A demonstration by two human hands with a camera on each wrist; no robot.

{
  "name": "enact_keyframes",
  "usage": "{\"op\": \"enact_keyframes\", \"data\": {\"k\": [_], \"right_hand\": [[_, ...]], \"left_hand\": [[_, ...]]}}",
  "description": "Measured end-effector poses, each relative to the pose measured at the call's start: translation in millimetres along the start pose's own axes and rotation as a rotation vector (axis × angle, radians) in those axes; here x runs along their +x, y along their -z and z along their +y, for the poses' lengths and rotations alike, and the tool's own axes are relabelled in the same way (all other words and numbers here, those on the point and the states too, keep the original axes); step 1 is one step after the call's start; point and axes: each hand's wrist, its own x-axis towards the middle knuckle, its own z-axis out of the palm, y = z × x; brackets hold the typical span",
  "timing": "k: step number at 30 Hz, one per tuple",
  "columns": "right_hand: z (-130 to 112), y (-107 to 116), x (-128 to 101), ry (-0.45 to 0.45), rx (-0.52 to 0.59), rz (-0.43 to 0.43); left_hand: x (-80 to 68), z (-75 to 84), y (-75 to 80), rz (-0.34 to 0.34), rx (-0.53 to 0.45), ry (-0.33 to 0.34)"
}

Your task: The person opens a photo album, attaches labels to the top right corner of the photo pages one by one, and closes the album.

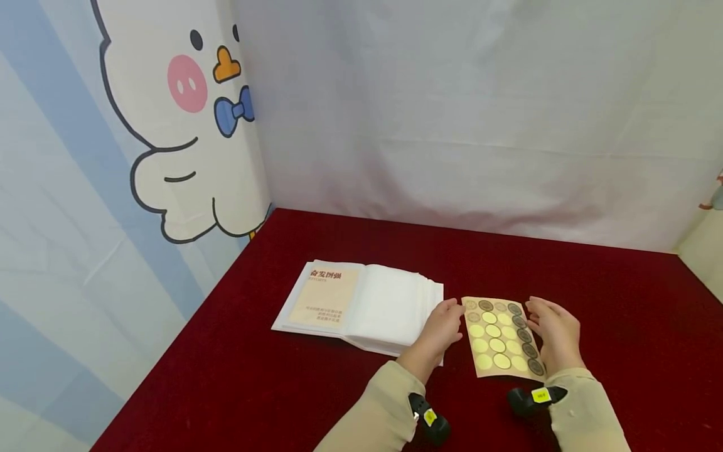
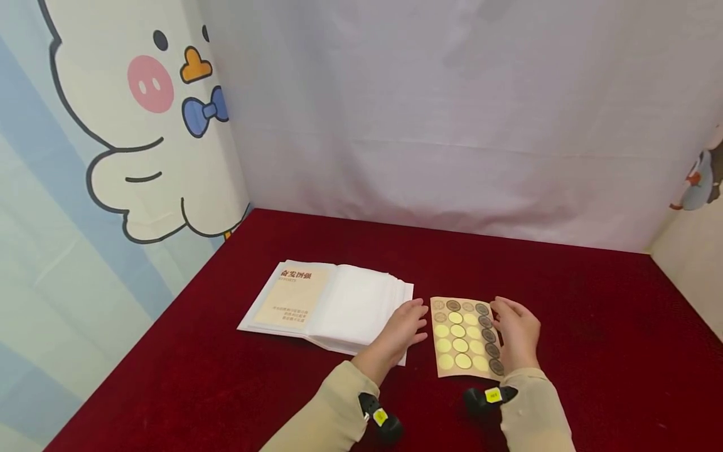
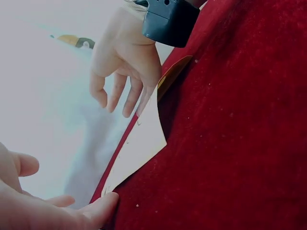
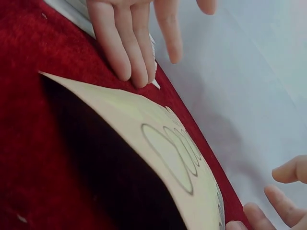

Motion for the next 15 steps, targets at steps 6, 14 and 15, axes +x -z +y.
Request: {"op": "enact_keyframes", "data": {"k": [6,14,15], "right_hand": [[1.9,-0.9,2.2,-0.012,0.024,-0.022],[3.4,-1.7,0.2,-0.009,0.030,-0.022],[3.4,-1.6,-0.3,-0.010,0.031,-0.018]], "left_hand": [[2.4,-2.8,-4.1,0.012,-0.101,0.025],[5.8,-7.5,-9.1,-0.009,-0.212,0.058],[5.8,-8.1,-9.9,-0.007,-0.223,0.062]]}}
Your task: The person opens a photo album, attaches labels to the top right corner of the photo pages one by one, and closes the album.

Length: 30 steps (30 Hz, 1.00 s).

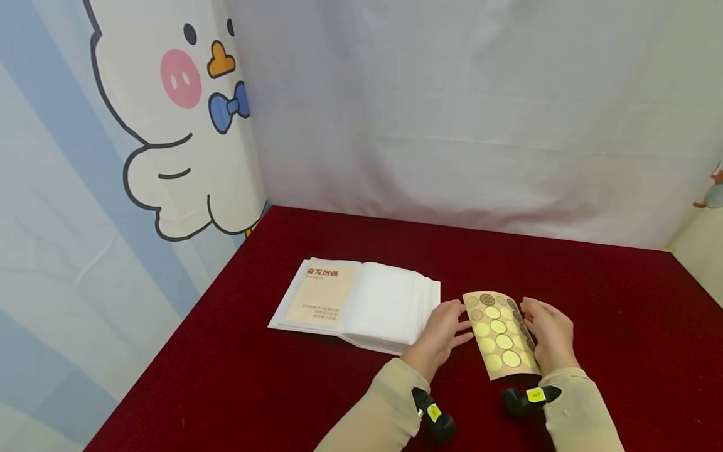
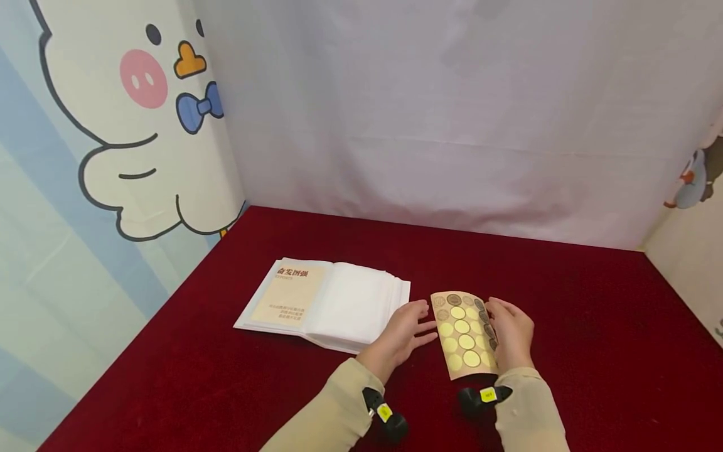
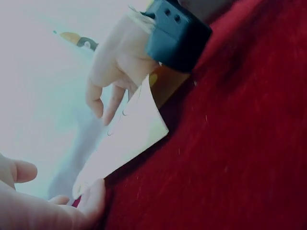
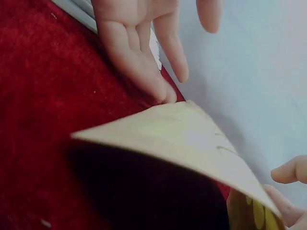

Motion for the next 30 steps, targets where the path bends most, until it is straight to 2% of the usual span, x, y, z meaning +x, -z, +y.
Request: {"op": "enact_keyframes", "data": {"k": [4,17,23,30], "right_hand": [[1,1,0,0.005,0.010,-0.004],[0,-2,0,-0.036,-0.011,-0.009],[-3,-2,-1,-0.028,0.022,-0.014],[-4,-4,-4,-0.005,0.102,-0.040]], "left_hand": [[1.7,-2.9,-4.0,0.006,-0.025,-0.007],[8.7,-11.0,-11.2,-0.031,0.008,-0.114],[7.1,-7.4,-11.3,-0.030,0.042,-0.151],[5.1,-3.7,-12.6,-0.032,0.033,-0.158]]}}
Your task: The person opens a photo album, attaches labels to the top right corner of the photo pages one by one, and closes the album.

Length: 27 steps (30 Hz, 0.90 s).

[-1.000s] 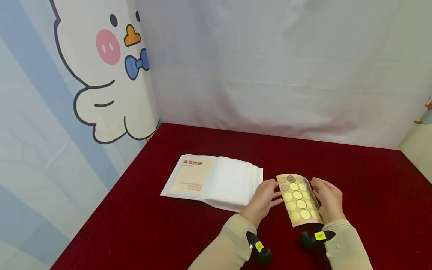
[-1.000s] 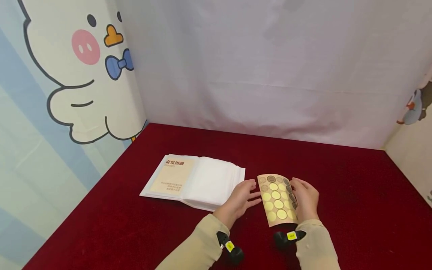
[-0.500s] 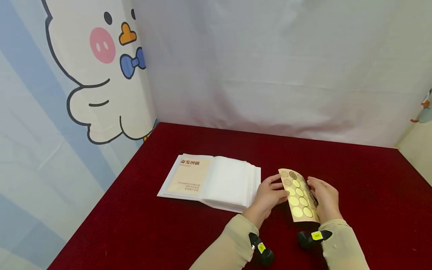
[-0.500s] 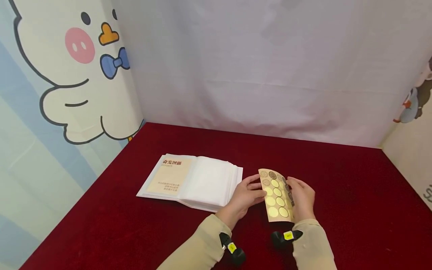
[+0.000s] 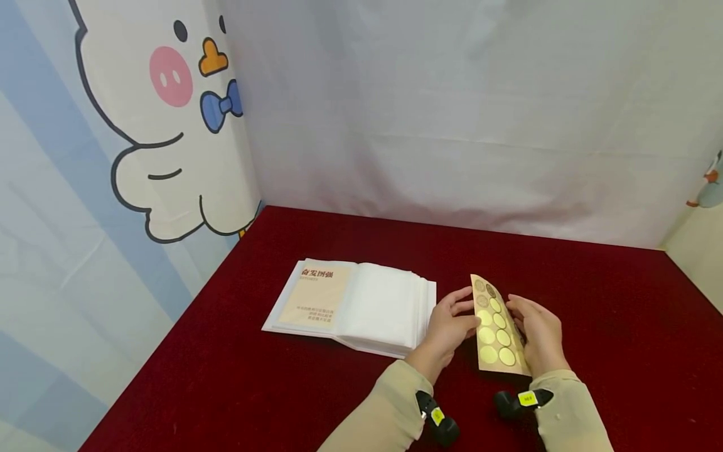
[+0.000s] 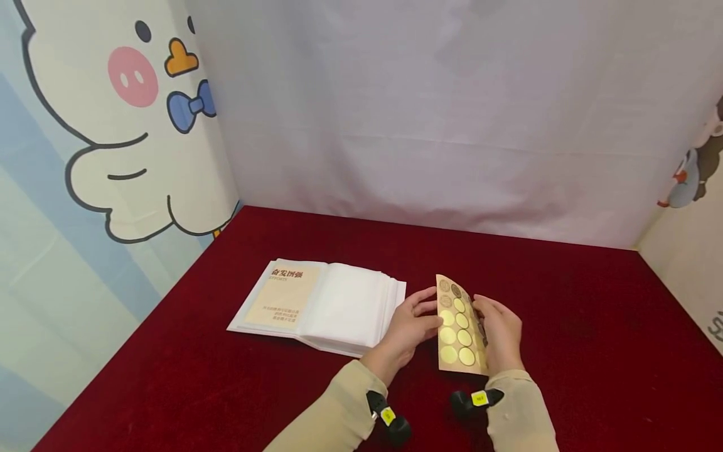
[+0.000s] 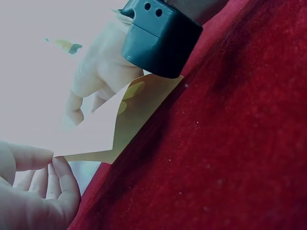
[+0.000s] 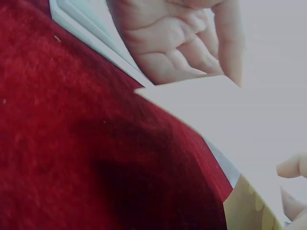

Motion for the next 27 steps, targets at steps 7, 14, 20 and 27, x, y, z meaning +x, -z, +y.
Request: {"op": "enact_keyframes", "data": {"k": [7,14,20,27], "right_hand": [[-3,-4,-4,0.021,0.014,-0.036],[-8,-10,-12,0.046,0.022,-0.080],[-9,-15,-18,0.074,0.058,-0.106],[-12,-21,-23,0.095,0.075,-0.158]], "left_hand": [[1.2,4.0,-1.0,0.028,-0.022,-0.023],[1.3,7.6,-2.3,0.012,-0.040,-0.040],[1.4,10.6,-2.8,0.002,-0.061,-0.054],[0.4,13.6,-1.9,-0.011,-0.076,-0.080]]}}
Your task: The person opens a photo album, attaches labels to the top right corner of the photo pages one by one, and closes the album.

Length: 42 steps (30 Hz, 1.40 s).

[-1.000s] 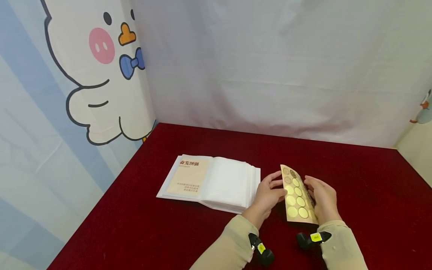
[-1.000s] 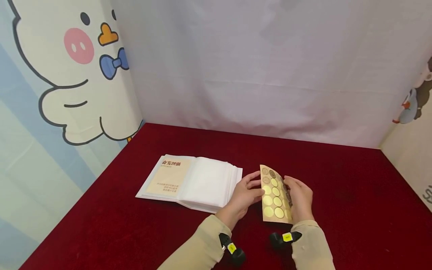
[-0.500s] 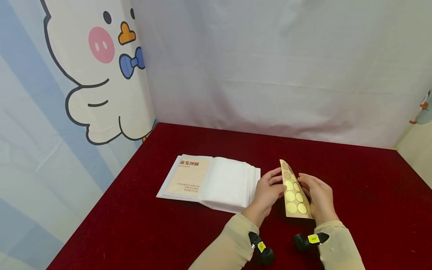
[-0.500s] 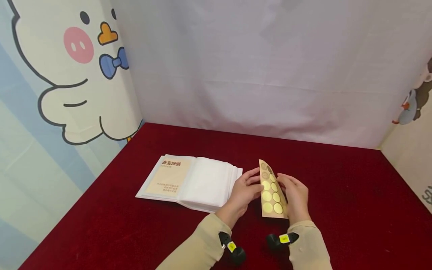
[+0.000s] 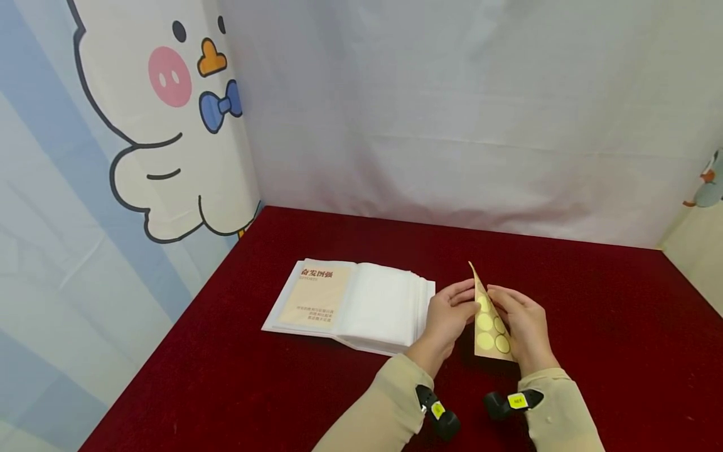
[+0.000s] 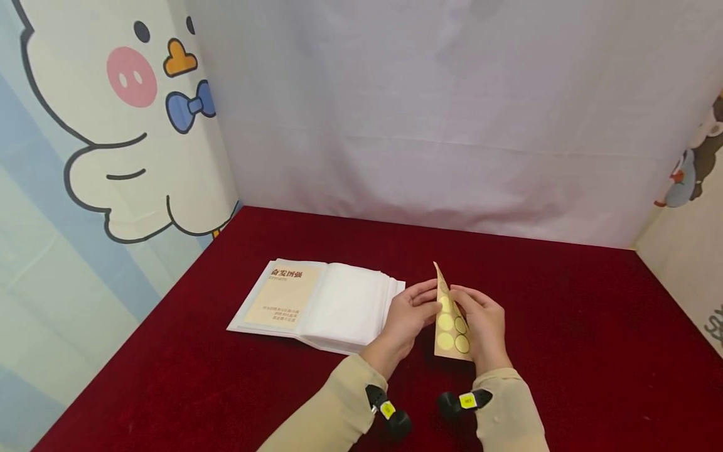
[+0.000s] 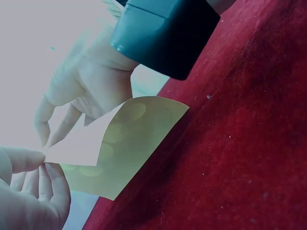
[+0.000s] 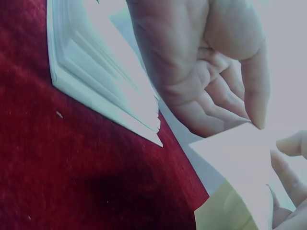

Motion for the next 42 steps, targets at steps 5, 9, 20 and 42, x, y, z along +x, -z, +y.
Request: {"op": "enact_keyframes", "data": {"k": [5,9,20,42], "right_hand": [[-3,-4,-3,0.018,-0.025,-0.014],[-3,-7,-4,0.029,-0.043,-0.005],[-2,-13,-5,0.131,-0.183,0.129],[-3,-15,-3,0.057,-0.066,0.123]], "left_hand": [[-1.7,3.2,-0.8,-0.004,0.002,-0.013],[-2.3,5.4,-2.2,0.004,0.005,-0.019],[-3.7,7.1,-1.9,-0.011,-0.004,-0.040],[0.9,0.8,1.4,0.048,-0.038,0.004]]}}
